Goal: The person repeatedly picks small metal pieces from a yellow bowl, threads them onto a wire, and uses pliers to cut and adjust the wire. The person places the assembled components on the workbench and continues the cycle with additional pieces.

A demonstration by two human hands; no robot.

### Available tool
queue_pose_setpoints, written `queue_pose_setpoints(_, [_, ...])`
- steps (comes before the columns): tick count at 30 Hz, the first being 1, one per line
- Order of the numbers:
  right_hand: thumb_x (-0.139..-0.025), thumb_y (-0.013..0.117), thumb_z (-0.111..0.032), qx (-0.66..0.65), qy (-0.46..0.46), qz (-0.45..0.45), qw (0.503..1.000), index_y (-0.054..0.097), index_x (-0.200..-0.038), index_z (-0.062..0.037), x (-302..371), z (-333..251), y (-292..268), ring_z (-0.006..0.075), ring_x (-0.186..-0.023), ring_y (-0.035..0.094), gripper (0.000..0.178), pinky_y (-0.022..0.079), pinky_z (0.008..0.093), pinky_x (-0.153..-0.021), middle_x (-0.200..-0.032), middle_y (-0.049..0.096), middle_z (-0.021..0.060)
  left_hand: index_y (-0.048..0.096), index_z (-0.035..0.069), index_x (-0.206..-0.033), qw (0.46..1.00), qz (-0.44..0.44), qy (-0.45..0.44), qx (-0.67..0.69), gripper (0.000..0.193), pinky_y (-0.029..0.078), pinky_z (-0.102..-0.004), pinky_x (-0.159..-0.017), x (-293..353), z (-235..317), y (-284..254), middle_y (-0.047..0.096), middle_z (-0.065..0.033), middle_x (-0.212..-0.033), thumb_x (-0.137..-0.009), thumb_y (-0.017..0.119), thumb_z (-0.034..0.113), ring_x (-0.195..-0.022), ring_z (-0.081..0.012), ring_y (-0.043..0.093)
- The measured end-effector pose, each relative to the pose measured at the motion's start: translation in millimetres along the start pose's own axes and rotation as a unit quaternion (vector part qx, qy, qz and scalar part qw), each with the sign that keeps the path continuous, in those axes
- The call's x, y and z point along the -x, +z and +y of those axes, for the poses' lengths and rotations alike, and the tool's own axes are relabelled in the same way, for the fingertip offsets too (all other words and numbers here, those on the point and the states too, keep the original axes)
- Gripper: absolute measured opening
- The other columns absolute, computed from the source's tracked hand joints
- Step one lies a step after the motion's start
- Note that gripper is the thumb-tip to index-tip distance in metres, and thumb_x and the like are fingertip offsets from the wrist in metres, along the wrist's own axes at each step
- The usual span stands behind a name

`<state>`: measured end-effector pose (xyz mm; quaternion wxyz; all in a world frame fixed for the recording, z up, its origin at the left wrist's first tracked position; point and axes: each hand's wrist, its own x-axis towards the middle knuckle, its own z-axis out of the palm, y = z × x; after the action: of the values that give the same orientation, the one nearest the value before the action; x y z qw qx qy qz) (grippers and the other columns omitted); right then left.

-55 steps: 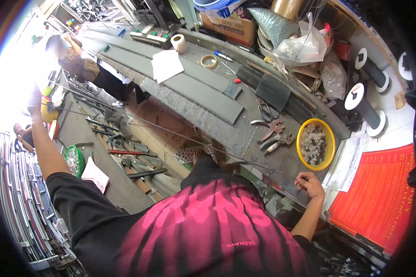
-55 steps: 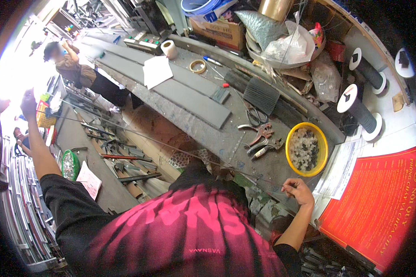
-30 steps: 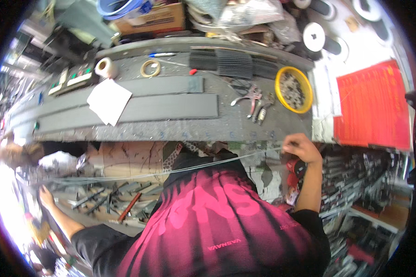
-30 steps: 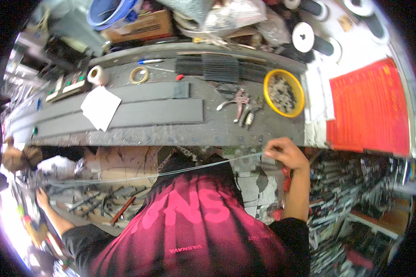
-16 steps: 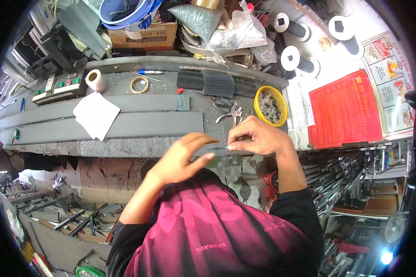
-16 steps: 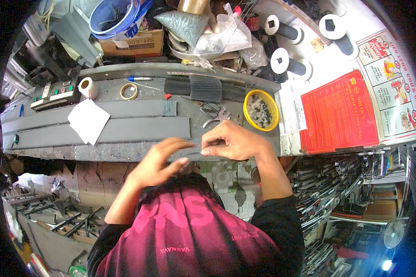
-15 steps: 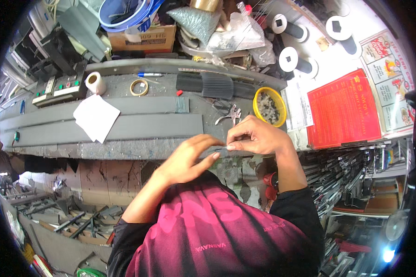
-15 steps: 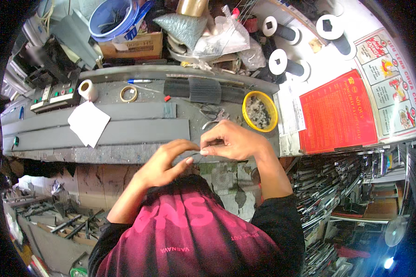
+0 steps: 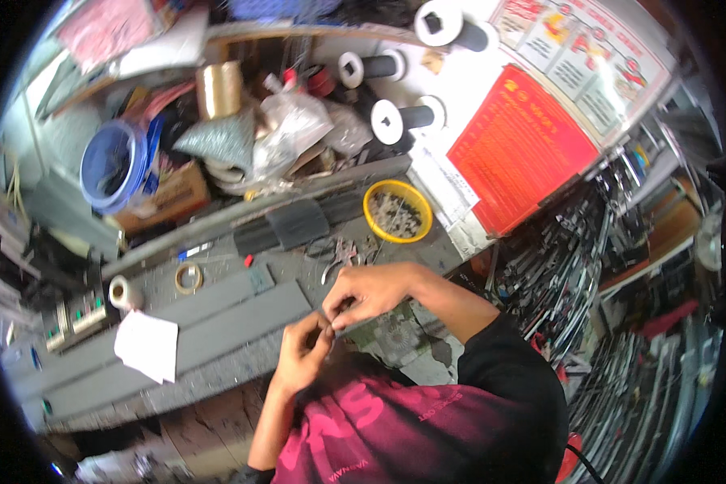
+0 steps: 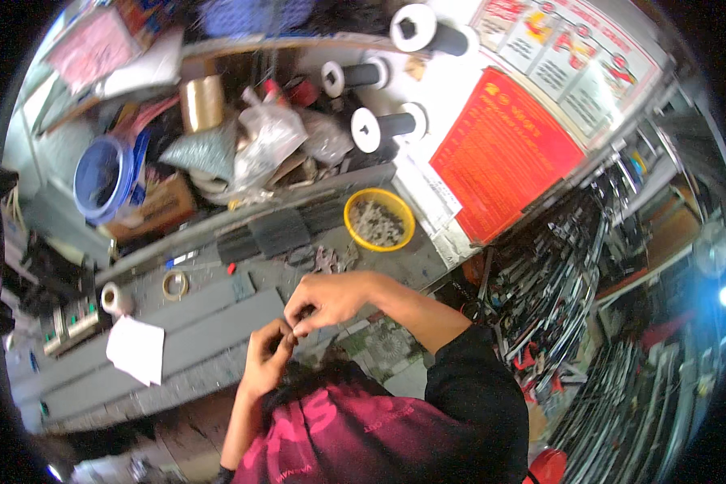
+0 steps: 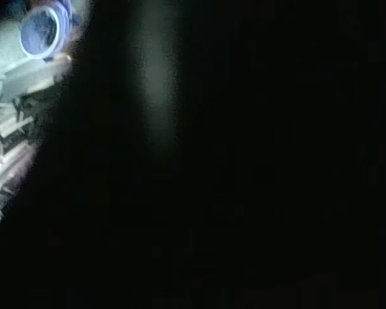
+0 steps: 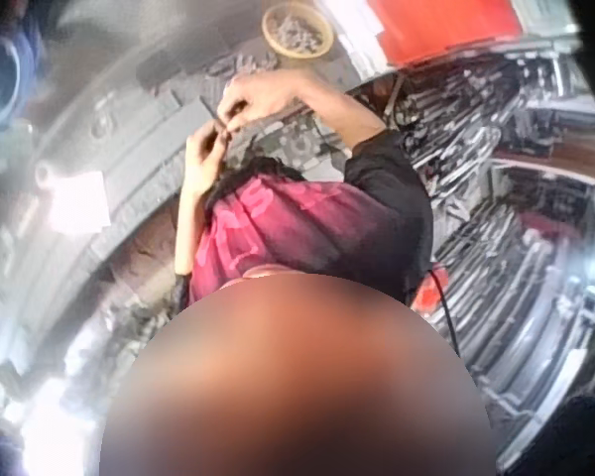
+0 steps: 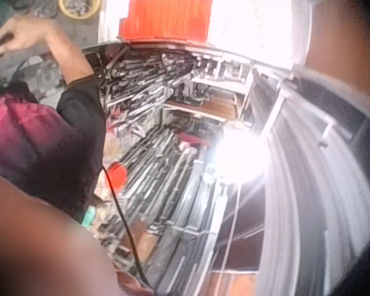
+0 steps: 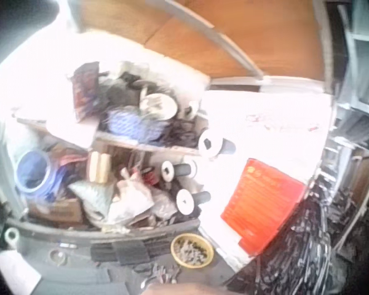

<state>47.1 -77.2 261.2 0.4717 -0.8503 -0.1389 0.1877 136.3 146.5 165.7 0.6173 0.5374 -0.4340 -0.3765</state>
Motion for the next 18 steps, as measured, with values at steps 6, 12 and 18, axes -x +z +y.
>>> queue_pose_setpoints(6, [-0.103,0.071,-0.025,-0.157,-0.016,0.053,0.986,0.070,-0.100,0.0015,0.9,75.2,50.3,0.0110,-0.082,0.062,0.027,0.051,0.0328,-0.075,-0.087,0.071,0.0021,0.057,0.002,-0.078,0.998,0.023,-0.028,-0.042,0.014,0.033,-0.0235,-0.051,-1.0,-25.2,-1.3,0.049,0.0059,-0.065,-0.088,0.065,-0.002,-0.061,-0.0011,0.043])
queue_pose_setpoints(12, [-0.106,0.067,-0.036,-0.413,0.084,0.085,0.903,0.068,-0.099,-0.0073,-17.1,123.0,152.4,0.0052,-0.076,0.052,0.030,0.043,0.0257,-0.068,-0.081,0.057,-0.0070,0.060,0.001,-0.077,0.983,-0.013,-0.112,-0.144,0.012,0.040,-0.0241,-0.056,30.1,-56.1,-14.9,0.054,0.0036,-0.066,-0.084,0.070,0.000,-0.064,-0.0030,0.048])
queue_pose_setpoints(18, [-0.106,0.066,-0.037,-0.278,-0.004,0.060,0.959,0.074,-0.109,-0.0007,-1.3,150.5,123.0,0.0124,-0.092,0.065,0.037,0.052,0.0311,-0.085,-0.099,0.075,0.0015,0.059,0.002,-0.077,0.983,0.065,-0.148,-0.087,0.013,0.044,-0.0225,-0.059,61.7,-67.2,-57.4,0.061,0.0024,-0.074,-0.086,0.067,-0.002,-0.066,-0.0047,0.055])
